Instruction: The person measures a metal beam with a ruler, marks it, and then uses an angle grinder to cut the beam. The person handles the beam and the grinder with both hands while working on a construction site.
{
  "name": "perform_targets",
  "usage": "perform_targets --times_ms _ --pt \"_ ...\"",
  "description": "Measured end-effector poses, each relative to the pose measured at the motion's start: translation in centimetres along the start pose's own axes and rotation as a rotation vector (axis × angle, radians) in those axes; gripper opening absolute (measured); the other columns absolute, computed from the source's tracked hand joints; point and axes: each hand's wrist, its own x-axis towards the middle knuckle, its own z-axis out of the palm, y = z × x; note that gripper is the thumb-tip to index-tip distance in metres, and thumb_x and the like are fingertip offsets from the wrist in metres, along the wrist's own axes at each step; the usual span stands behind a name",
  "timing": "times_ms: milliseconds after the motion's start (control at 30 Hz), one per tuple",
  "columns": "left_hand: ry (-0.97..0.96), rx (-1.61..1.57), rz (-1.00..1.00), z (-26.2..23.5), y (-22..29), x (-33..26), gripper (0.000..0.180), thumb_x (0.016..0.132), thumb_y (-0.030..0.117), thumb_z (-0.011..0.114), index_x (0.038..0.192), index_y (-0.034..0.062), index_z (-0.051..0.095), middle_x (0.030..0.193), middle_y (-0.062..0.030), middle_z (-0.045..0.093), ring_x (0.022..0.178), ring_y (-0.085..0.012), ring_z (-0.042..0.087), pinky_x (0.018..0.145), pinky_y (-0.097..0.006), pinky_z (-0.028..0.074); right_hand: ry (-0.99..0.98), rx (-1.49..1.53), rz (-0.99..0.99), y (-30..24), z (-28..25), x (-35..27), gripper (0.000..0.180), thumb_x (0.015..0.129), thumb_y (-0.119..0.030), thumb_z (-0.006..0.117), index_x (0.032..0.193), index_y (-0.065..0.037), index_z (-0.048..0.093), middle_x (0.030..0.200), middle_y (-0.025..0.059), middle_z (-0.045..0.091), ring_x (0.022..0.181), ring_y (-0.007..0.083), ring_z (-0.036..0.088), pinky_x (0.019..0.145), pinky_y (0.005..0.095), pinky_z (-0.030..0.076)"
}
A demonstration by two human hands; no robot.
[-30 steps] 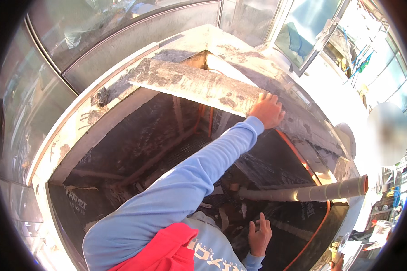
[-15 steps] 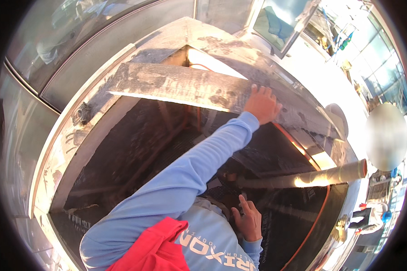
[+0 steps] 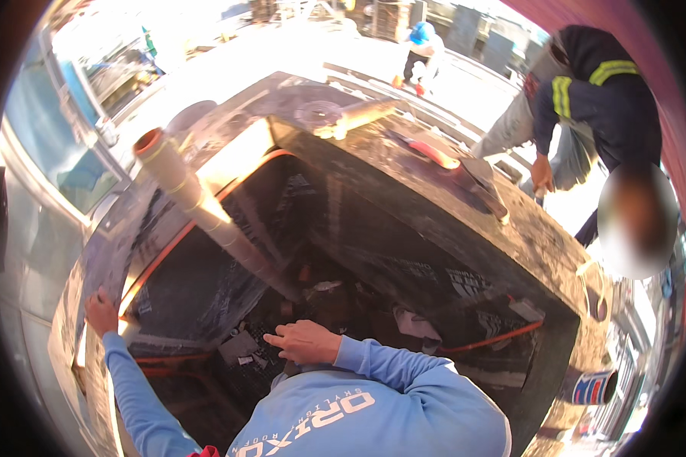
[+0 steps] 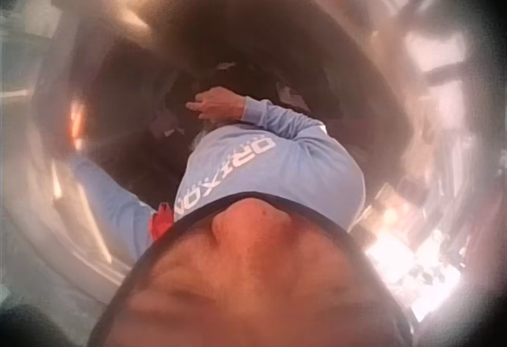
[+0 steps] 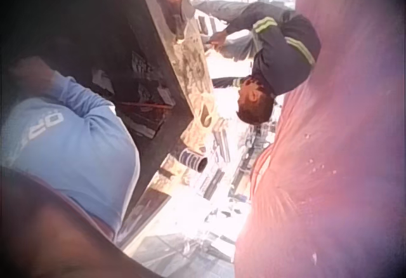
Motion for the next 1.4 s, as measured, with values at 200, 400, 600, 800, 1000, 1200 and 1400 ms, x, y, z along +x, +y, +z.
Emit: perform_targets --times_ms 200,400,600,800,1000,1200,1400 --pt "-0.216 0.068 -0.053 -0.8 -0.1 0.3 0.052 0.11 0.047 0.046 0.121 0.0018 0.069 0.124 -0.0216 0.063 0.119 -0.0424 0.06 0.101 -0.054 0.047 0.115 -0.044 0.132 2.3 -0.6 -4.9 0.057 0.092 -0.031 0.075 0.143 -0.01 0.061 0.102 0.0111 0.067 0.086 0.032 0.071 0.074 0.0427 0.057" --pt "-0.111 0.039 -0.012 1.5 -1.2 0.8 0.048 0.107 0.043 0.051 0.112 0.0007 0.072 0.116 -0.0241 0.067 0.115 -0.0449 0.061 0.098 -0.056 0.048 0.206 -0.013 0.231 2.0 -2.9 -7.0 0.054 0.091 -0.029 0.076 0.14 -0.009 0.064 0.098 0.0108 0.067 0.085 0.0323 0.07 0.073 0.0435 0.058" --pt "-0.149 -0.061 -0.084 -1.1 0.4 0.2 0.048 0.107 0.046 0.051 0.113 0.0036 0.073 0.123 -0.0212 0.064 0.12 -0.0432 0.06 0.103 -0.058 0.045 0.186 -0.032 0.225 2.1 -2.8 -8.5 0.051 0.092 -0.029 0.074 0.138 -0.009 0.065 0.096 0.0109 0.067 0.084 0.0308 0.071 0.072 0.0427 0.058" --pt "-0.136 -0.054 -0.071 -1.0 -0.3 0.1 0.048 0.107 0.046 0.052 0.112 0.0025 0.072 0.122 -0.0212 0.064 0.119 -0.0428 0.06 0.104 -0.056 0.045 0.092 -0.021 0.247 2.3 -2.0 -9.8 0.053 0.092 -0.032 0.075 0.139 -0.01 0.065 0.096 0.0115 0.067 0.084 0.0316 0.071 0.072 0.0431 0.058" --pt "-0.098 -0.053 -0.058 -0.8 0.1 -0.1 0.046 0.105 0.042 0.054 0.107 -0.0005 0.071 0.118 -0.0233 0.063 0.115 -0.0443 0.06 0.101 -0.054 0.046 0.098 -0.009 0.287 3.2 -1.4 -11.2 0.053 0.092 -0.032 0.075 0.139 -0.01 0.065 0.096 0.0122 0.067 0.084 0.0326 0.071 0.072 0.0439 0.058" --pt "-0.089 -0.087 -0.07 -0.7 0.4 0.1 0.044 0.106 0.039 0.055 0.105 -0.0017 0.071 0.113 -0.0243 0.063 0.111 -0.0445 0.059 0.099 -0.054 0.046 0.133 0.008 0.31 4.1 -0.8 -11.7 0.054 0.092 -0.032 0.075 0.141 -0.01 0.064 0.098 0.0127 0.066 0.084 0.0342 0.07 0.072 0.0455 0.058" --pt "-0.09 -0.098 -0.075 0.4 -1.0 0.2 0.044 0.105 0.041 0.056 0.106 -0.0005 0.071 0.113 -0.0243 0.064 0.109 -0.0446 0.061 0.098 -0.054 0.048 0.115 0.031 0.272 4.0 -1.4 -11.2 0.055 0.093 -0.032 0.074 0.142 -0.01 0.062 0.099 0.0133 0.066 0.084 0.0347 0.07 0.073 0.0453 0.058"
